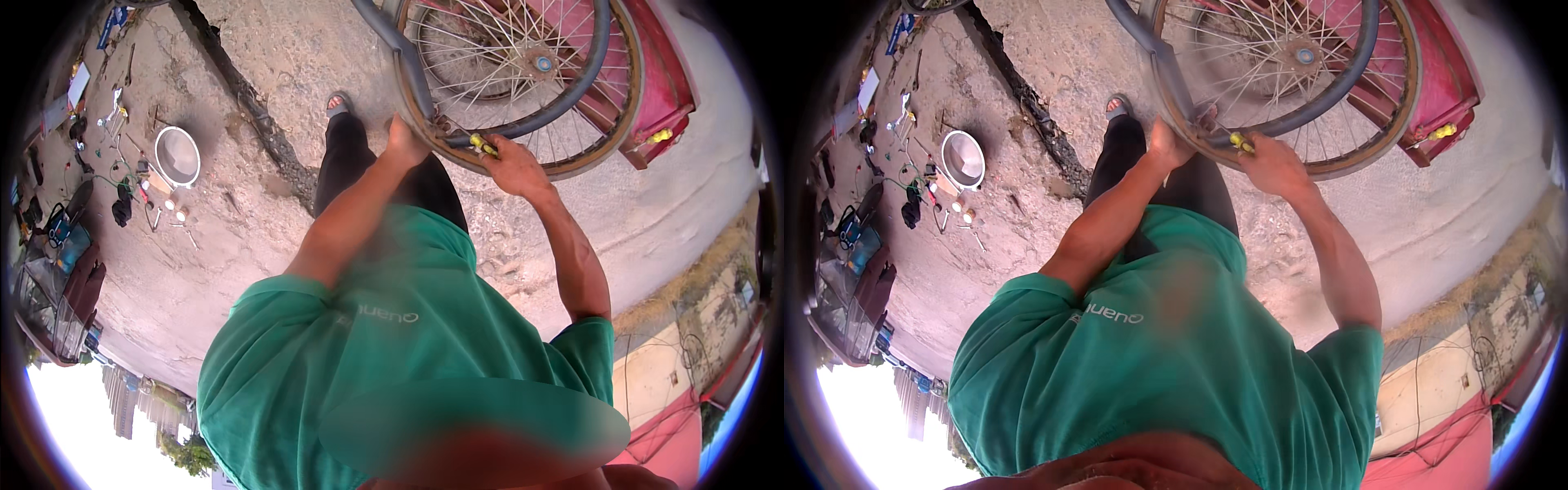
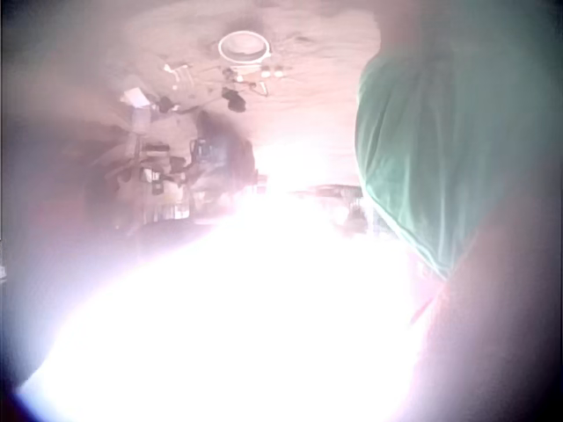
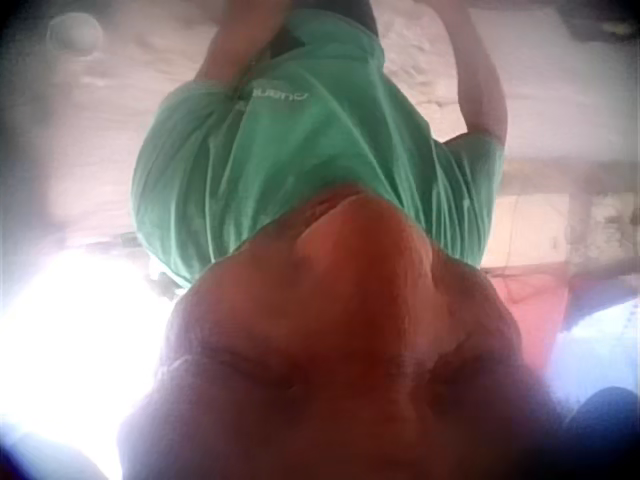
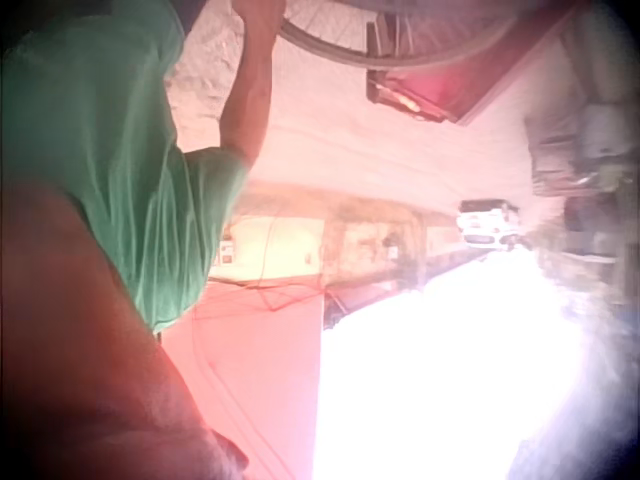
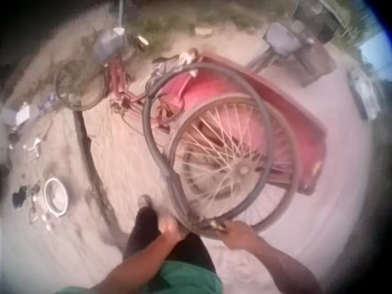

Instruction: The person removes an inner tube from a bicycle wheel using a tool, then places the tube into a basin of water and squeezes it to find a leak.

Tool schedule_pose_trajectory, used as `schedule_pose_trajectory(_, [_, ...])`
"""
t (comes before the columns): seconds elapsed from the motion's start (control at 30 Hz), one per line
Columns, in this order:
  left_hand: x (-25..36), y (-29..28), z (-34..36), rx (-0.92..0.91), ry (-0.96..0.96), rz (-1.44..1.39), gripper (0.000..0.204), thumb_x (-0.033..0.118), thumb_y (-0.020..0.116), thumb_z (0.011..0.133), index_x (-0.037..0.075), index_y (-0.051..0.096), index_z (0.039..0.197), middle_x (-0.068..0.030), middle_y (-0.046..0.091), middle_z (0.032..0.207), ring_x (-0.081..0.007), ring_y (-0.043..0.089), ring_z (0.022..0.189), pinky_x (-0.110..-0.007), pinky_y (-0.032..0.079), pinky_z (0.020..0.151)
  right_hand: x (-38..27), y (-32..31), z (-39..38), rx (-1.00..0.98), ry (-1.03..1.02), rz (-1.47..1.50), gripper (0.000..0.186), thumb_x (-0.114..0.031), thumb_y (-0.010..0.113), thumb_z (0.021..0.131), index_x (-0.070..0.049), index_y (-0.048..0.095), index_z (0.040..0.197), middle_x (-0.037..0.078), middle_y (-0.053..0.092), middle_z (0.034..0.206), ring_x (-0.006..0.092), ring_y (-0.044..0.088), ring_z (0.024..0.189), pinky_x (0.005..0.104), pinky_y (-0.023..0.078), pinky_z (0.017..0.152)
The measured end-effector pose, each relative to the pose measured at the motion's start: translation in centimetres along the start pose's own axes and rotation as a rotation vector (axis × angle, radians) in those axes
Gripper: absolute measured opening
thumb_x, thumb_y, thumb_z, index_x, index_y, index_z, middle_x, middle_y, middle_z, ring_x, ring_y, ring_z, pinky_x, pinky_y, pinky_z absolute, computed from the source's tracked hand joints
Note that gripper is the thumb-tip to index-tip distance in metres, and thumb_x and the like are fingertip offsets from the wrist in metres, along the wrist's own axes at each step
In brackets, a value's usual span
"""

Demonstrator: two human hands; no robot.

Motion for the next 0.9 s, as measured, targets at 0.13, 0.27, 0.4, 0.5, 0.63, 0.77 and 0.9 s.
schedule_pose_trajectory(0.13, [-0.2, 2.2, -0.6, 0.058, 0.019, -0.079, 0.051, 0.048, 0.043, 0.101, 0.002, 0.061, 0.113, -0.0139, 0.063, 0.104, -0.0321, 0.059, 0.101, -0.049, 0.049, 0.095, -1.8, 1.2, 3.3, -0.148, 0.056, -0.134, 0.042, -0.033, 0.058, 0.094, 0.003, 0.066, 0.113, 0.030, 0.069, 0.108, 0.0471, 0.065, 0.107, 0.0539, 0.050, 0.094])
schedule_pose_trajectory(0.27, [-0.5, 1.3, -0.4, 0.079, -0.062, -0.076, 0.052, 0.050, 0.044, 0.099, 0.002, 0.061, 0.109, -0.0147, 0.062, 0.104, -0.0341, 0.058, 0.097, -0.048, 0.049, 0.093, -2.7, 2.6, 4.3, -0.234, 0.041, -0.187, 0.044, -0.034, 0.059, 0.094, 0.004, 0.065, 0.114, 0.031, 0.068, 0.110, 0.0468, 0.063, 0.110, 0.0534, 0.049, 0.095])
schedule_pose_trajectory(0.4, [-0.3, 1.3, -0.3, 0.092, -0.009, -0.098, 0.056, 0.053, 0.046, 0.098, 0.000, 0.061, 0.107, -0.0160, 0.061, 0.102, -0.0356, 0.058, 0.098, -0.051, 0.049, 0.094, -2.1, 4.4, 4.8, -0.246, 0.031, -0.196, 0.045, -0.036, 0.060, 0.095, 0.004, 0.065, 0.116, 0.031, 0.067, 0.113, 0.0469, 0.062, 0.112, 0.0524, 0.048, 0.096])
schedule_pose_trajectory(0.5, [-0.2, 1.0, -0.1, 0.092, 0.019, -0.112, 0.058, 0.054, 0.047, 0.098, -0.001, 0.060, 0.108, -0.0172, 0.059, 0.104, -0.0360, 0.058, 0.100, -0.052, 0.048, 0.097, -2.4, 3.4, 4.0, -0.238, 0.084, -0.120, 0.047, -0.036, 0.060, 0.095, 0.004, 0.064, 0.118, 0.031, 0.067, 0.114, 0.0468, 0.062, 0.113, 0.0522, 0.048, 0.096])
schedule_pose_trajectory(0.63, [-0.4, 1.1, -0.3, 0.095, -0.011, -0.114, 0.057, 0.053, 0.048, 0.098, -0.002, 0.058, 0.111, -0.0181, 0.058, 0.108, -0.0358, 0.057, 0.102, -0.052, 0.048, 0.099, -3.0, 2.4, 3.2, -0.251, 0.117, -0.108, 0.049, -0.037, 0.060, 0.094, 0.004, 0.064, 0.121, 0.031, 0.067, 0.115, 0.0464, 0.062, 0.113, 0.0515, 0.048, 0.096])
schedule_pose_trajectory(0.77, [-0.7, 0.6, -0.1, 0.121, -0.047, -0.136, 0.053, 0.048, 0.048, 0.098, -0.001, 0.057, 0.113, -0.0176, 0.058, 0.107, -0.0354, 0.057, 0.101, -0.052, 0.048, 0.099, -2.3, 3.1, 4.0, -0.266, 0.085, -0.084, 0.044, -0.034, 0.057, 0.094, 0.004, 0.065, 0.113, 0.031, 0.068, 0.109, 0.0468, 0.064, 0.108, 0.0529, 0.049, 0.092])
schedule_pose_trajectory(0.9, [-0.7, 0.5, 0.4, 0.090, -0.015, -0.179, 0.044, 0.040, 0.047, 0.099, 0.000, 0.059, 0.111, -0.0168, 0.060, 0.104, -0.0357, 0.058, 0.095, -0.051, 0.049, 0.093, -2.2, 2.8, 3.9, -0.258, 0.059, -0.033, 0.041, -0.031, 0.055, 0.094, 0.005, 0.065, 0.110, 0.033, 0.067, 0.107, 0.0459, 0.064, 0.107, 0.0538, 0.049, 0.091])
Point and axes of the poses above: each hand's wrist, its own z-axis towards the middle knuckle, its own y-axis out of the palm, x = y × z, the point moved 8 cm from there along z, towards the middle knuckle
